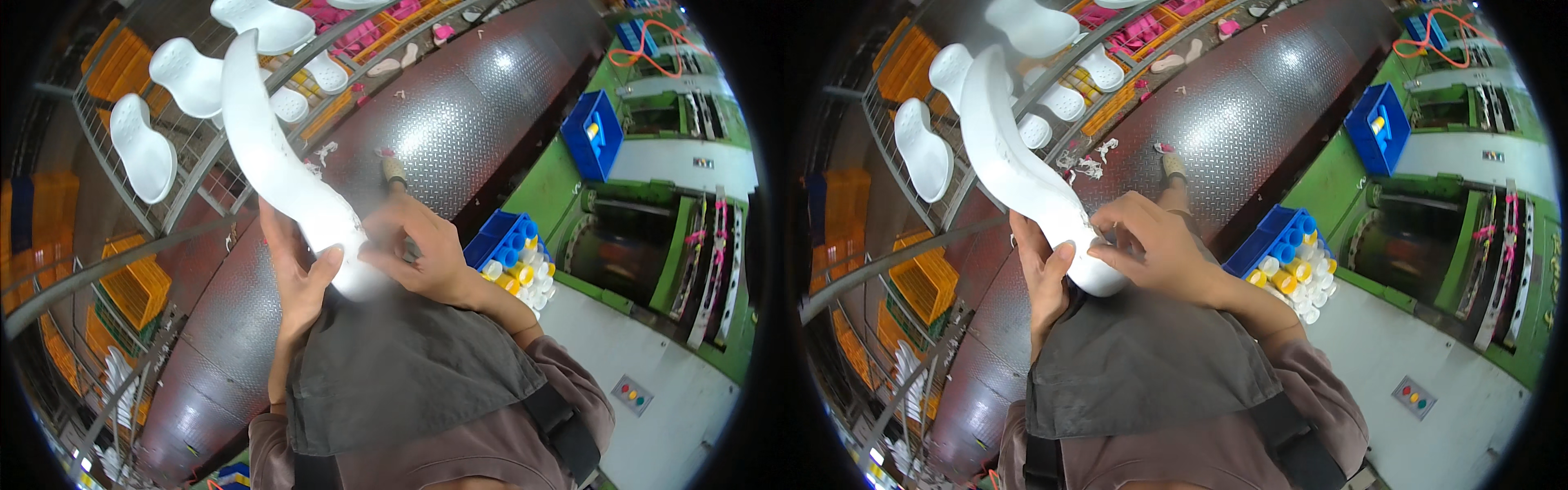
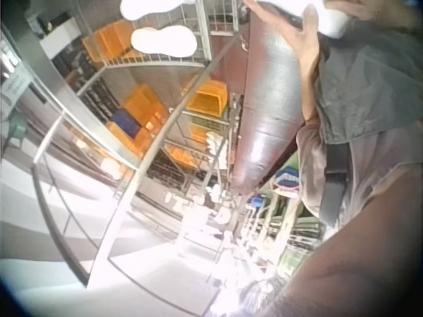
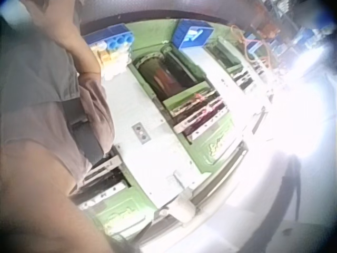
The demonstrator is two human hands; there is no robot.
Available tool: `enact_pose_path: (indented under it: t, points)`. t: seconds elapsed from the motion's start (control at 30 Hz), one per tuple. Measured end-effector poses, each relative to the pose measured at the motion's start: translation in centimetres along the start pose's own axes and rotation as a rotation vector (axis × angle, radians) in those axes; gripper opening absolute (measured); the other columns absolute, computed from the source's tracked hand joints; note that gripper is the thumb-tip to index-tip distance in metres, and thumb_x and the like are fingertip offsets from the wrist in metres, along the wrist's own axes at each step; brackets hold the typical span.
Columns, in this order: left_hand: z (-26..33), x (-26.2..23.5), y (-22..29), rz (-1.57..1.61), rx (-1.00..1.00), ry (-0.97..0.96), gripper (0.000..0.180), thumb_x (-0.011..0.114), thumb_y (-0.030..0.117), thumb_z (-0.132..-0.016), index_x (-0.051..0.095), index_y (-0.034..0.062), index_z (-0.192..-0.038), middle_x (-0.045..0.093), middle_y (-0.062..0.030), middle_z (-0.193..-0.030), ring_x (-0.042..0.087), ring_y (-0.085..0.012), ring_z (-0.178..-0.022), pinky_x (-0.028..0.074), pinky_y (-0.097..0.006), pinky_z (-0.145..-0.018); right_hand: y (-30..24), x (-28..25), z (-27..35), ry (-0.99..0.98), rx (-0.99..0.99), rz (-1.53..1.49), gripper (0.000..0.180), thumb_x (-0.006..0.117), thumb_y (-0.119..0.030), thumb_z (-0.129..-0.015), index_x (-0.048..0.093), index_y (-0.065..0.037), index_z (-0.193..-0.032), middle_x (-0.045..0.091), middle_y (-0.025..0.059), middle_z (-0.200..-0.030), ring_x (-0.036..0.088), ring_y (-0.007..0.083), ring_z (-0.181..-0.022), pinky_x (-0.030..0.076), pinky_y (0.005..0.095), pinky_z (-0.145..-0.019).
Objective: The person picks white plastic shoe insoles from a rack, places them into a blue tray, and then moves to a green machine to sort small white plastic pellets into yellow and blue cups. The person carries the tray to a different area and places it on a table.
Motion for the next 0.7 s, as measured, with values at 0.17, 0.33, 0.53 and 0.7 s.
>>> enact_pose_path:
  t: [0.17,0.33,0.53,0.7]
  points:
    - [-0.6,0.0,-3.3,0.326,-0.16,-0.211,0.092,0.056,0.068,-0.089,0.031,0.0021,-0.148,0.046,-0.0149,-0.143,0.047,-0.0282,-0.131,0.039,-0.043,-0.108,-3.5,1.7,1.8,0.131,-0.352,0.315,0.026,0.078,-0.004,-0.073,0.069,-0.006,-0.097,0.063,0.008,-0.088,0.066,0.025,-0.073,0.055,0.033,-0.062]
    - [-1.5,0.0,-5.4,0.425,-0.116,-0.236,0.106,0.042,0.084,-0.081,0.035,0.0003,-0.146,0.046,-0.0114,-0.144,0.049,-0.0258,-0.129,0.041,-0.041,-0.107,-4.0,3.2,2.6,0.202,-0.351,0.488,0.026,0.079,-0.007,-0.072,0.068,-0.006,-0.095,0.062,0.0059,-0.084,0.065,0.0211,-0.07,0.053,0.0303,-0.059]
    - [-0.5,1.7,-6.6,0.346,-0.14,-0.321,0.101,0.036,0.082,-0.085,0.038,-0.0003,-0.143,0.049,-0.0114,-0.14,0.051,-0.0244,-0.125,0.042,-0.039,-0.105,-4.1,4.3,2.7,0.211,-0.42,0.573,0.024,0.08,-0.009,-0.072,0.067,-0.006,-0.091,0.06,0.0046,-0.079,0.063,0.0199,-0.067,0.051,0.0293,-0.057]
    - [-0.5,1.6,-8.2,0.339,-0.241,-0.165,0.096,0.034,0.079,-0.088,0.041,-0.0016,-0.14,0.051,-0.012,-0.137,0.052,-0.0233,-0.122,0.044,-0.037,-0.102,-4.2,4.3,2.9,0.143,-0.503,0.578,0.018,0.077,-0.009,-0.074,0.066,-0.006,-0.088,0.061,0.005,-0.08,0.062,0.0202,-0.067,0.051,0.0299,-0.055]
Point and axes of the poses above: each hand's wrist, its own z-axis away from the middle knuckle, its own x-axis out of the palm, y = z × x, the point moved 8 cm from there along -z, towards the middle knuckle
